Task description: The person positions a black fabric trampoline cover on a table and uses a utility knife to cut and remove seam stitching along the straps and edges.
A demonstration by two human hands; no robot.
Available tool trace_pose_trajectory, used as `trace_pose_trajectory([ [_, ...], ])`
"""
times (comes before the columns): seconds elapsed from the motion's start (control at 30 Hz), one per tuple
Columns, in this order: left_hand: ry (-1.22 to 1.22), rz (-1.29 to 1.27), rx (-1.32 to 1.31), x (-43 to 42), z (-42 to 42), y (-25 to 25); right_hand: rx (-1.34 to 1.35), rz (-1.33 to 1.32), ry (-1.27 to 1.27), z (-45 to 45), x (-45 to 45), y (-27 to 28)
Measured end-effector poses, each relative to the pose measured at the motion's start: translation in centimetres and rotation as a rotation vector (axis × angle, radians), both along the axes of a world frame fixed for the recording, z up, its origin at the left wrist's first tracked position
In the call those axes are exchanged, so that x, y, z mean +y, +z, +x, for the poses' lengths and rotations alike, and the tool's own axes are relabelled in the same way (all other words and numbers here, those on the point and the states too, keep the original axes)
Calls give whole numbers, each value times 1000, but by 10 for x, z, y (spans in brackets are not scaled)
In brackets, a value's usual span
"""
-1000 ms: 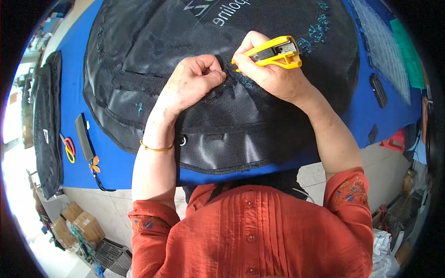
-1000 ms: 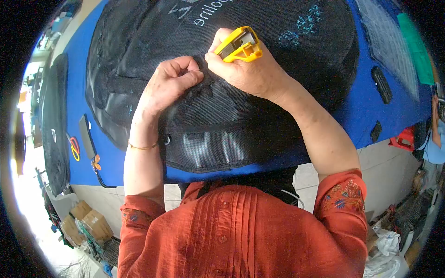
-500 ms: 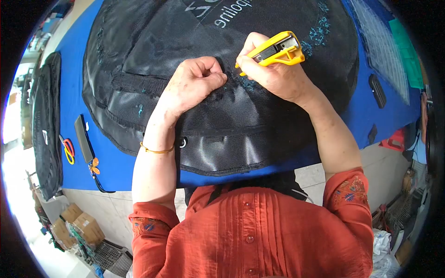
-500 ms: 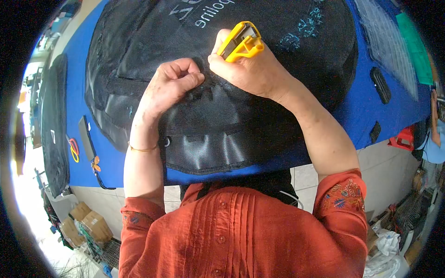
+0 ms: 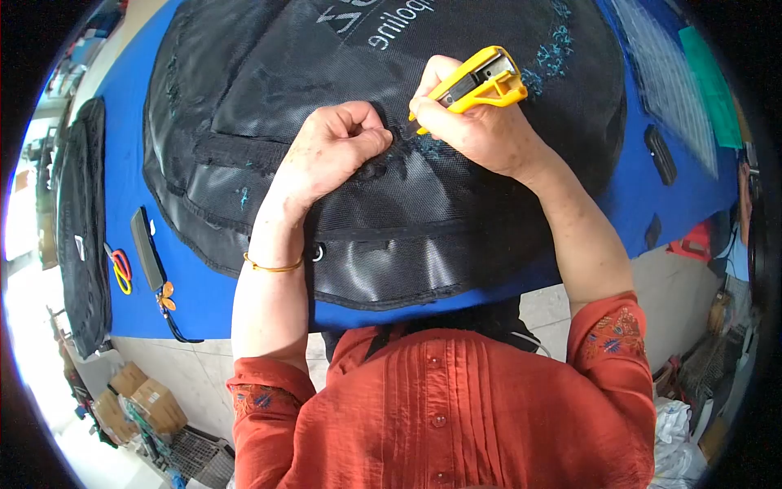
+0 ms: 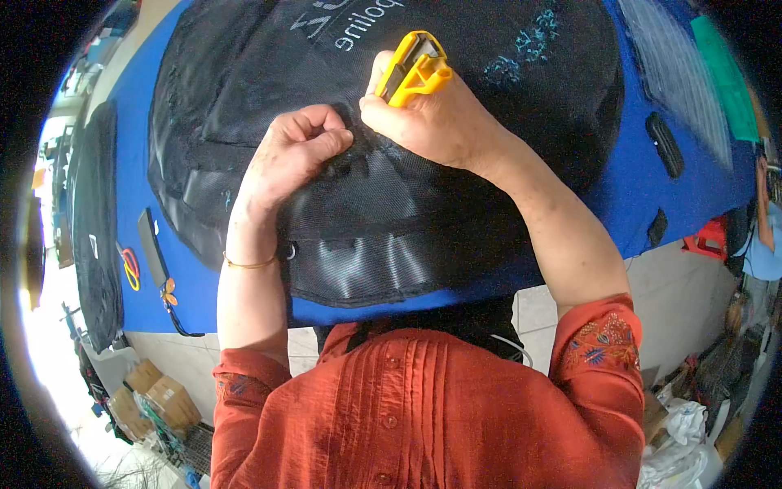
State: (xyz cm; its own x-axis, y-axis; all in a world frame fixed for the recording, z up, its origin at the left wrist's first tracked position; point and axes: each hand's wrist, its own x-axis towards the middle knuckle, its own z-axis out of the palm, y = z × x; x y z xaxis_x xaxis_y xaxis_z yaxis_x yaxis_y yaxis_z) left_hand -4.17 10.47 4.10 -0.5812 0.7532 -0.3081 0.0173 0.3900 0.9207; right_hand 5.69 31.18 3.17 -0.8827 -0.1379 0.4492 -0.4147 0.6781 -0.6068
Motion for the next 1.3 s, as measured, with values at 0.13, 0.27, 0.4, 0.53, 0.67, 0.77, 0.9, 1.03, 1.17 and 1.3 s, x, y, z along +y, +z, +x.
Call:
trace_pose_trajectory([
  [0.13, 8, 18, -2, 0, 0, -3, 55, 70, 1, -1, 3, -1],
  [0.27, 1, -3, -6, 0, -1, -2, -14, 15, -11, -1, 2, 0],
  [0.4, 10, 4, -6, 1, 0, -1, -64, -99, -24, 3, 0, 1],
  [0.53, 8, 7, 4, 2, 1, -1, -13, -47, -20, 2, 1, 0],
  [0.67, 7, -16, 43, 2, 1, -3, -37, -42, 2, 1, 3, 3],
  [0.77, -2, -4, 29, 1, -1, -4, -117, -129, -5, 3, 3, 5],
  [0.9, 1, 11, -3, 0, -2, -6, -353, -281, -15, 9, -2, 7],
  [1.03, -3, 20, 0, 0, -1, -4, -374, -406, -32, 8, 0, 10],
  [1.17, 1, -14, 16, 1, 0, 1, -119, -441, -141, 2, -6, -2],
  [1.3, 7, -34, 20, 2, 1, 1, -5, -160, -123, 0, -3, -8],
])
